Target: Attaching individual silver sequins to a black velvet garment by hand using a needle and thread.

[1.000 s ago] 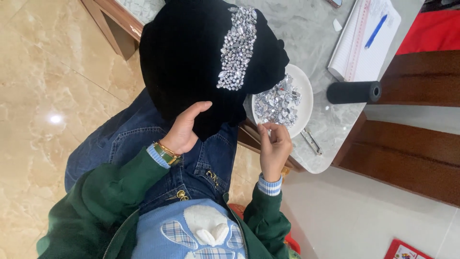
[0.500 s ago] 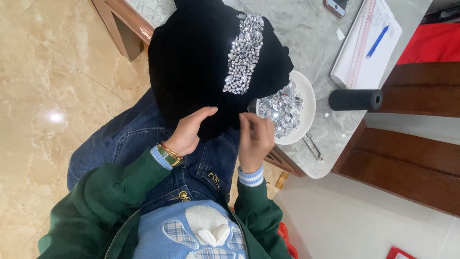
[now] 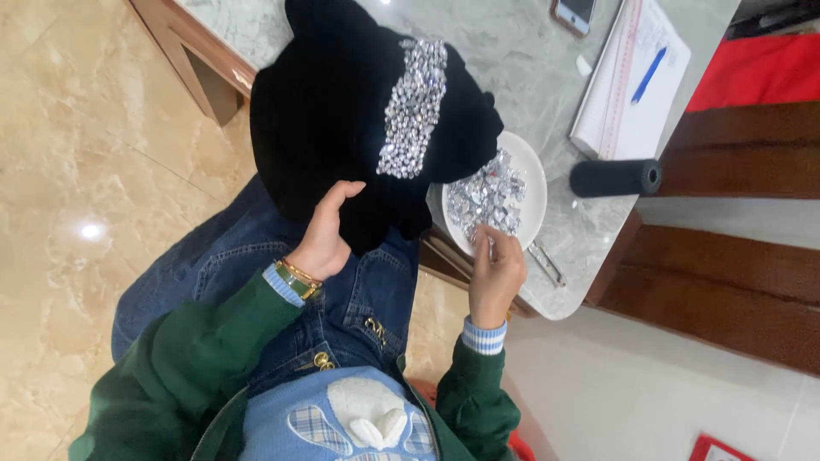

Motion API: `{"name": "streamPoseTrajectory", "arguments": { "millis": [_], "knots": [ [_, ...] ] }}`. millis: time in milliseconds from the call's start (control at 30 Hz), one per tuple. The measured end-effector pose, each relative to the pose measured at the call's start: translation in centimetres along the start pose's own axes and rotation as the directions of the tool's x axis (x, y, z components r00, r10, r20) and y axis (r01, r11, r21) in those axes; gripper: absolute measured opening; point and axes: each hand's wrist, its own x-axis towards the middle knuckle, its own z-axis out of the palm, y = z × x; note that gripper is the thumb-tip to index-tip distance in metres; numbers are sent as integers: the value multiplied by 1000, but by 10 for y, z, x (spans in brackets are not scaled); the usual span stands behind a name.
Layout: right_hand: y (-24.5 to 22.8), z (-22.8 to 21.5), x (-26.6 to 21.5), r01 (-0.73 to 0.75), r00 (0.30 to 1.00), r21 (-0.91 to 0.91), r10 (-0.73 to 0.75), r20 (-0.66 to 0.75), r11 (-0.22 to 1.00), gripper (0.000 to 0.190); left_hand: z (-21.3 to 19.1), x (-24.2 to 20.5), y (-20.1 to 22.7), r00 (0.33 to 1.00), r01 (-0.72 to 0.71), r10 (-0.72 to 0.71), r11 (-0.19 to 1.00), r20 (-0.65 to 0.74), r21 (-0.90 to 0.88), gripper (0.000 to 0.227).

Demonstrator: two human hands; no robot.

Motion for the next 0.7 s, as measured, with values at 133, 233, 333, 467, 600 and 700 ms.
{"name": "streamPoseTrajectory", "arguments": {
  "millis": [133,233,333,467,600,700],
  "knots": [
    [-21,-1,5,-18,998,72,13,68,997,17,10,-6,3,1000,-20,20,1000,-3,3,49],
    [-62,7,19,132,987,136,-142,70,982,28,0,-1,-3,998,-58,54,986,33,157,62],
    [-93,28,37,323,942,144,-333,48,935,39,1,-7,-5,998,-67,59,968,39,242,67],
    [-94,53,54,401,912,32,-402,85,915,37,-13,1,-10,995,-94,76,943,66,321,70],
    [-88,56,55,348,927,-59,-334,171,936,42,-12,0,-7,995,-97,101,973,-6,210,56],
    [-76,59,50,293,944,-65,-277,179,954,49,-23,11,-16,995,-93,97,982,-18,165,53]
  ]
}}
